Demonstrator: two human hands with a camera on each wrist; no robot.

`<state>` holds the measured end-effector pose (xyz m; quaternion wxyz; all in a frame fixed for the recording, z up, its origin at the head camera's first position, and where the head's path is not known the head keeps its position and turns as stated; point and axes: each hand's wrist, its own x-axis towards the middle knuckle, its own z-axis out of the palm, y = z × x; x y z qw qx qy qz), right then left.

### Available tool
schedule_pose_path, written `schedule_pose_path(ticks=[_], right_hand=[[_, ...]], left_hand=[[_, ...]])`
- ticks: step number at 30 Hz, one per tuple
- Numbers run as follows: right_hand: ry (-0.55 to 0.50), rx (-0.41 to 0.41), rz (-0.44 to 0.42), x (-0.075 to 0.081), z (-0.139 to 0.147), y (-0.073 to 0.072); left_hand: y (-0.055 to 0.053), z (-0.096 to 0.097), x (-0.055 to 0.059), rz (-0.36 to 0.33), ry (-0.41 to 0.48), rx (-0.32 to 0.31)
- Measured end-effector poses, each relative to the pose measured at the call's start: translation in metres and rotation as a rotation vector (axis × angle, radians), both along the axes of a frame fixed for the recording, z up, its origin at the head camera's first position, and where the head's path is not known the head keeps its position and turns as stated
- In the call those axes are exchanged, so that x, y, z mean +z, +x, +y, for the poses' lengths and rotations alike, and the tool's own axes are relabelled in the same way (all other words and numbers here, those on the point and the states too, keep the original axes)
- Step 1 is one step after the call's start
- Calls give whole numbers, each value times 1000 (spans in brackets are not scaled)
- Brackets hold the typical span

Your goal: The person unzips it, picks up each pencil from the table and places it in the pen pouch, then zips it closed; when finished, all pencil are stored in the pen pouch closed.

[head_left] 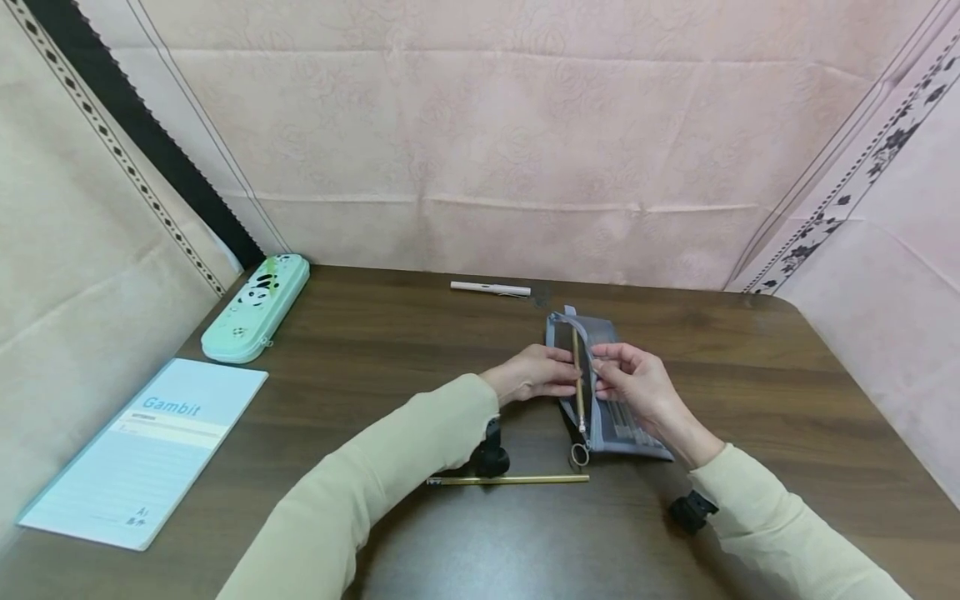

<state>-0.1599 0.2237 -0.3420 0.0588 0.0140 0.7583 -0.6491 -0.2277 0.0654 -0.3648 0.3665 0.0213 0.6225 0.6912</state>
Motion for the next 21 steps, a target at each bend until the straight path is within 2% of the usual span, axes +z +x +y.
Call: schedule_pose_path(ticks=[4, 7, 12, 15, 17, 21], right_hand=[[-8, 5, -7, 1, 1, 1], [-15, 4, -4, 1, 1, 0], [-14, 2, -1, 0, 0, 0], [-8, -1, -3, 0, 0, 0], [-7, -5, -6, 0, 1, 0], [-9, -16, -6, 1, 0, 0]], left_hand=[[3, 11, 1, 16, 9, 68], [3, 15, -1, 30, 10, 90], [6, 6, 0, 82, -15, 45], [11, -9, 6, 135, -50, -35], [15, -22, 11, 164, -78, -110], [27, -49, 19, 209, -179, -330]])
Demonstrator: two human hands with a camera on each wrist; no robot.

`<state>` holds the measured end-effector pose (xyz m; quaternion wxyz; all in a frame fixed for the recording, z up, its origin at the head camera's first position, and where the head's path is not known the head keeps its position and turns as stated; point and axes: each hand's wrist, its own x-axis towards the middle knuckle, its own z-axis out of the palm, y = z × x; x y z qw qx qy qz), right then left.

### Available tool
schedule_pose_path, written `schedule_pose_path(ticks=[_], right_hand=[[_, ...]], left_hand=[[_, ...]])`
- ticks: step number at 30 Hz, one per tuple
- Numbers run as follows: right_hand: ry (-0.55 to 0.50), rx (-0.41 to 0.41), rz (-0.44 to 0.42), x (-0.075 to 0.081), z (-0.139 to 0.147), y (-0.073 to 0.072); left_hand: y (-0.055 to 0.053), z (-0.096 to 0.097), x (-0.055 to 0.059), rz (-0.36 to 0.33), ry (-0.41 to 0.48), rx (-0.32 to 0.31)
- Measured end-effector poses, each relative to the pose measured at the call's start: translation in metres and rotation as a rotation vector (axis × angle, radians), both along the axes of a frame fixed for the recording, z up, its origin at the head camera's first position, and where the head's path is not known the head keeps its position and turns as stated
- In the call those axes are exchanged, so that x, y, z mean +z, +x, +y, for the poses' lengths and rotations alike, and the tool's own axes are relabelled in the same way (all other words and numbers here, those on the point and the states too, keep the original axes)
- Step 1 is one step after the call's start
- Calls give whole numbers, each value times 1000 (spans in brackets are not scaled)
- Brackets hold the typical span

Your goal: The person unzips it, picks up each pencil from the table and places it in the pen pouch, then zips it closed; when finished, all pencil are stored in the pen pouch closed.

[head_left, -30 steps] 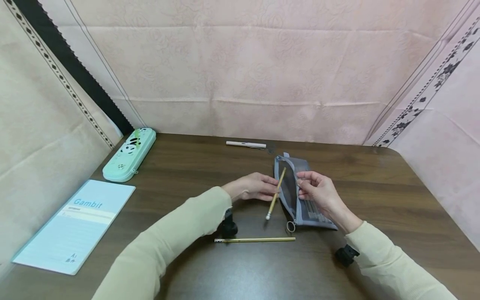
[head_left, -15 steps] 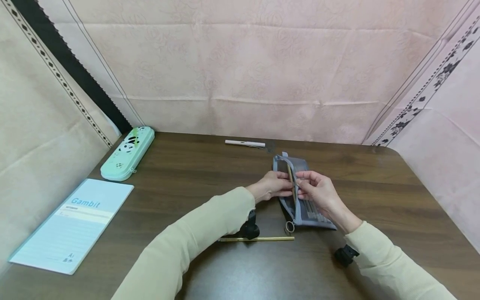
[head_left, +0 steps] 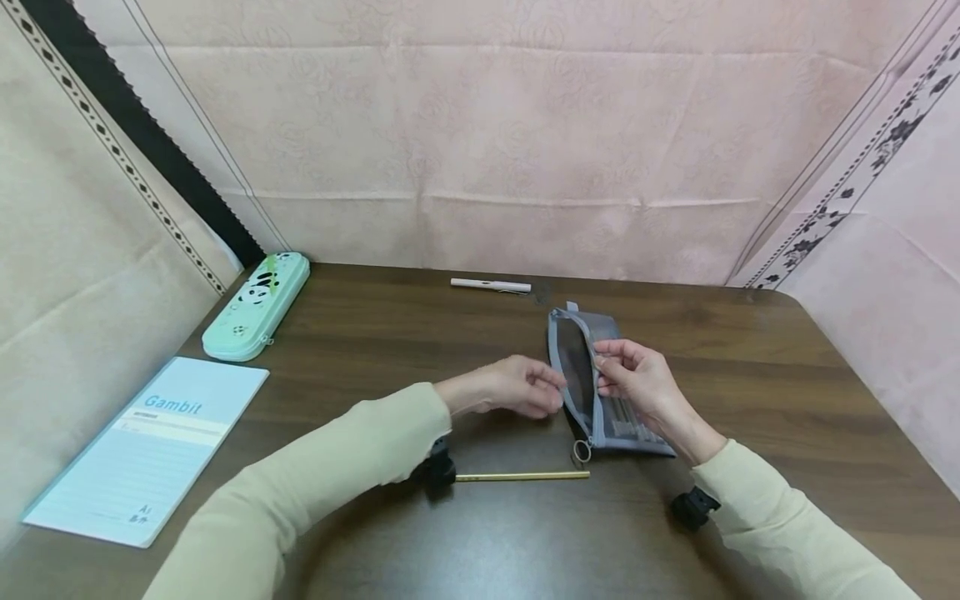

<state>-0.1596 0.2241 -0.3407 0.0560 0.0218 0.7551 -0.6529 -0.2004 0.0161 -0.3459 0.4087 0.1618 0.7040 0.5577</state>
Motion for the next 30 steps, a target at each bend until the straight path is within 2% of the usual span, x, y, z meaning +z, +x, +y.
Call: schedule_pose_path(ticks=[2, 4, 7, 10, 18, 24, 27, 30], right_hand=[[-1, -2, 3, 1, 0, 0], [-3, -2, 6, 1, 0, 0], [-3, 3, 13, 2, 0, 1], [0, 6, 18, 2, 1, 1], [-31, 7, 20, 0, 1, 2], [-32, 11, 21, 1, 2, 4], [-34, 8, 19, 2, 2, 4], [-38, 10, 16, 2, 2, 4]], left_hand=[[8, -13, 1, 23, -60, -114], [16, -23, 1, 78, -113, -212], [27, -34, -1, 202, -170, -303], [36, -40, -2, 334, -218, -339], [46, -42, -2, 535, -324, -395], [52, -38, 3, 729, -435, -470], [53, -40, 5, 743, -454, -507], [49, -46, 9, 690, -443, -548]])
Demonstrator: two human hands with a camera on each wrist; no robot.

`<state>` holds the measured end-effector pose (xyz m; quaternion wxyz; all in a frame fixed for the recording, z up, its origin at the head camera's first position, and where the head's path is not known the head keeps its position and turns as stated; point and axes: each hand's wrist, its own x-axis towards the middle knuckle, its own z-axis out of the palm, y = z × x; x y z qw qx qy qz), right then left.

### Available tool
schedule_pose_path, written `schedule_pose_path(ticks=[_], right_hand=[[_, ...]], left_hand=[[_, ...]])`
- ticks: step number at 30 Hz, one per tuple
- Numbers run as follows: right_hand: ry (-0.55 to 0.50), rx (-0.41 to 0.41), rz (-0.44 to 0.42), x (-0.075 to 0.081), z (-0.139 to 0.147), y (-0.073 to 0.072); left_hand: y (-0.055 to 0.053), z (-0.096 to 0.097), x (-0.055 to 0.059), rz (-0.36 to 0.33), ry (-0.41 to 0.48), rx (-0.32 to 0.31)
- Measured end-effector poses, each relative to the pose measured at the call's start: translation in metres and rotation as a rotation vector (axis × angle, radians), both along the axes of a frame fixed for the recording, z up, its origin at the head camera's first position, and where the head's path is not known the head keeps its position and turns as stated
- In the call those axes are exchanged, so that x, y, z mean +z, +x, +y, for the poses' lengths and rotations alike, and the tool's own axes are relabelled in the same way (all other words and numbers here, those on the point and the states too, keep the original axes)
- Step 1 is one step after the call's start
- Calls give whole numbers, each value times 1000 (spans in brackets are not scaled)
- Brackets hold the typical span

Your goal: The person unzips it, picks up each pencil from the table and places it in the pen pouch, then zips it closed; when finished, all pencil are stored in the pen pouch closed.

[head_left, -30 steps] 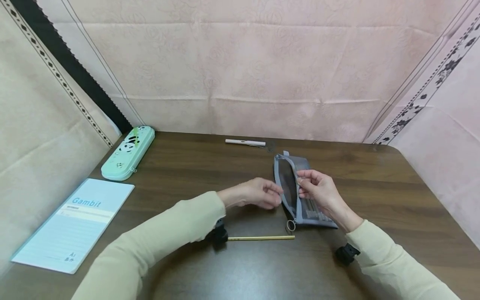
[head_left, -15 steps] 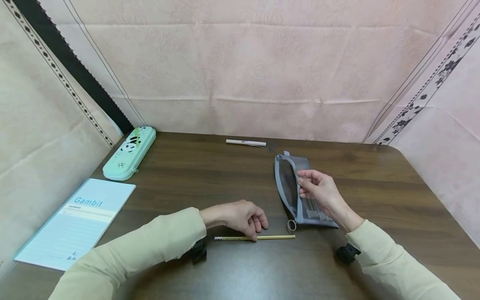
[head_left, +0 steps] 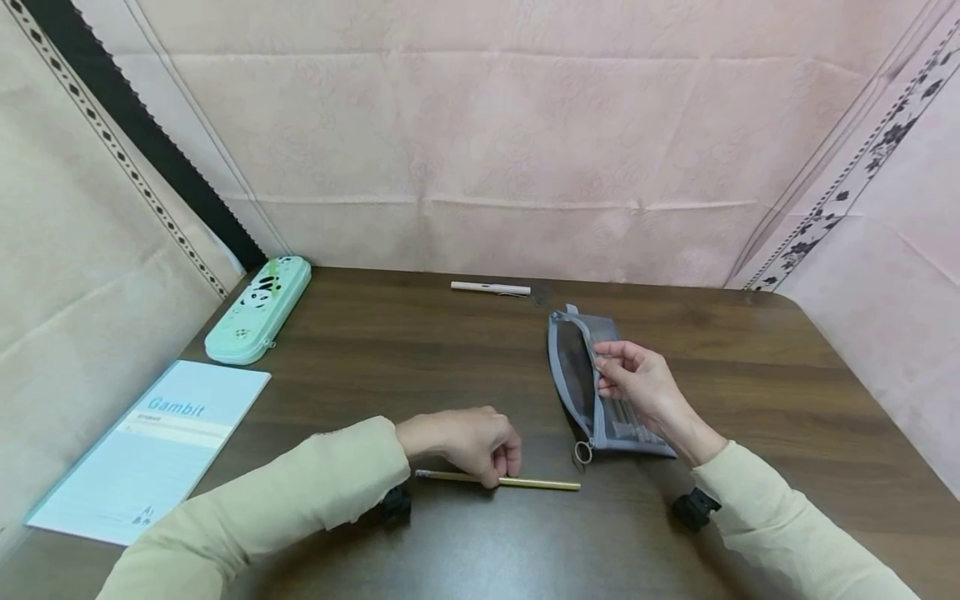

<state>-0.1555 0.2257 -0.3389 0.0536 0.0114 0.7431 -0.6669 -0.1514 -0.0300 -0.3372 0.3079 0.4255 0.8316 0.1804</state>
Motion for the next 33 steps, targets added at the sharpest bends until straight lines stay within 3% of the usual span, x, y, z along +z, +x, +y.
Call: schedule_pose_path(ticks=[4, 8, 15, 19, 25, 29, 33], right_hand=[[-5, -1, 2, 0, 0, 0], [-7, -7, 1, 0, 0, 0], [-2, -7, 0, -2, -2, 0], [15, 2, -7, -1, -3, 0], [33, 10, -26, -2, -2, -1], [35, 15, -32, -3, -2, -1], [22, 18, -37, -3, -2, -3]], left_hand=[[-15, -8, 6, -249, 23, 45], [-35, -9, 7, -514, 120, 209], [-65, 21, -7, -715, 371, 551], [-72, 46, -14, -811, 507, 697], [-75, 76, -18, -883, 588, 812], [-75, 91, -19, -879, 631, 852], [-73, 102, -23, -829, 671, 885]])
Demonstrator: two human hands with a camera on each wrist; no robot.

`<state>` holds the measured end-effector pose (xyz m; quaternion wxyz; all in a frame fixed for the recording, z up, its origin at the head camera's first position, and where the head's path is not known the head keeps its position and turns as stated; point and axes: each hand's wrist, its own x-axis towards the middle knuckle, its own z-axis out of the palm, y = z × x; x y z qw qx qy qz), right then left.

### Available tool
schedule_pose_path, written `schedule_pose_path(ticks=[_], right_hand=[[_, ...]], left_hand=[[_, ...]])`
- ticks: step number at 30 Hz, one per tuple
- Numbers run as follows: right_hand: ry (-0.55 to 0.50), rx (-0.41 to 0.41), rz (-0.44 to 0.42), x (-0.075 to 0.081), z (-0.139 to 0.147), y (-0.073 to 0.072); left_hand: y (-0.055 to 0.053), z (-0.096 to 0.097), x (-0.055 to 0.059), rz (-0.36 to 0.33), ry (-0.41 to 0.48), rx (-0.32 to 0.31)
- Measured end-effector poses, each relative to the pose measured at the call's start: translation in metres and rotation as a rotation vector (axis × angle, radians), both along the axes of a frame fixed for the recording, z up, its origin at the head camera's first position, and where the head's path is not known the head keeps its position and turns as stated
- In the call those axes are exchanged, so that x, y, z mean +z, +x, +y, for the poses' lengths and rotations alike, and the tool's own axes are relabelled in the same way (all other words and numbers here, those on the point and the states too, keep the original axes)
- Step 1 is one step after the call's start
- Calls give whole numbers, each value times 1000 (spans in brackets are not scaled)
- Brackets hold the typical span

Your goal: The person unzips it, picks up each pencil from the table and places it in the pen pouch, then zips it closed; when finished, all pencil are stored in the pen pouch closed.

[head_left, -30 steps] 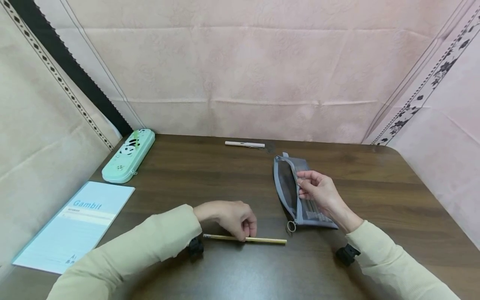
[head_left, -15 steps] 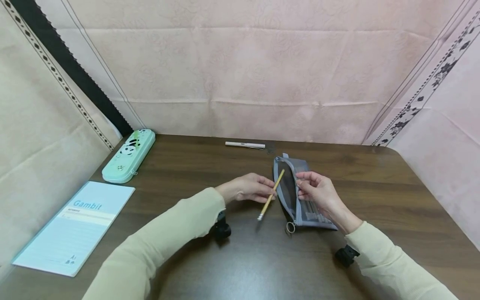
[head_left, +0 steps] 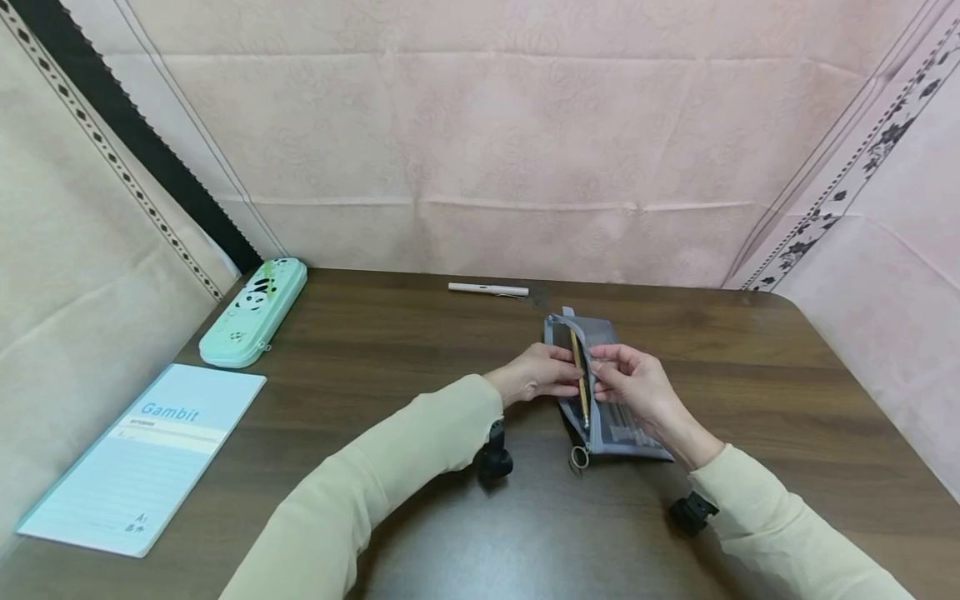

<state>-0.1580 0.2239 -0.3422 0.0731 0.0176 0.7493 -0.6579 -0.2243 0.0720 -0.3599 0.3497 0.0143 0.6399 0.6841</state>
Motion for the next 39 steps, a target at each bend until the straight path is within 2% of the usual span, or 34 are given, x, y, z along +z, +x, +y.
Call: schedule_pose_path(ticks=[5, 9, 12, 14, 18, 21, 24, 29, 32, 36, 39], right_hand=[[-10, 2, -1, 1, 0, 0], [-5, 3, 1, 1, 2, 1], [14, 8, 4, 3, 3, 2], [38, 12, 11, 4, 5, 2], [102, 52, 35, 5, 12, 4], [156, 127, 42, 4, 18, 7], [215, 235, 58, 0, 23, 11], [277, 406, 156, -8, 27, 17], [318, 487, 225, -11, 27, 20], [366, 565, 270, -12, 25, 25], [396, 589, 280, -11, 26, 31]], left_hand=[[3, 7, -4, 41, -29, 39], [5, 2, -1, 67, -52, 24], [4, -12, 4, 113, -76, 11], [1, -23, 8, 159, -98, 27], [-11, -47, 11, 247, -151, 117], [-18, -62, 12, 300, -191, 156], [-22, -72, 12, 305, -219, 114], [-19, -77, 12, 248, -273, -66], [-16, -79, 13, 227, -301, -146], [-12, -80, 11, 200, -321, -190], [-8, -81, 9, 191, -327, -203]])
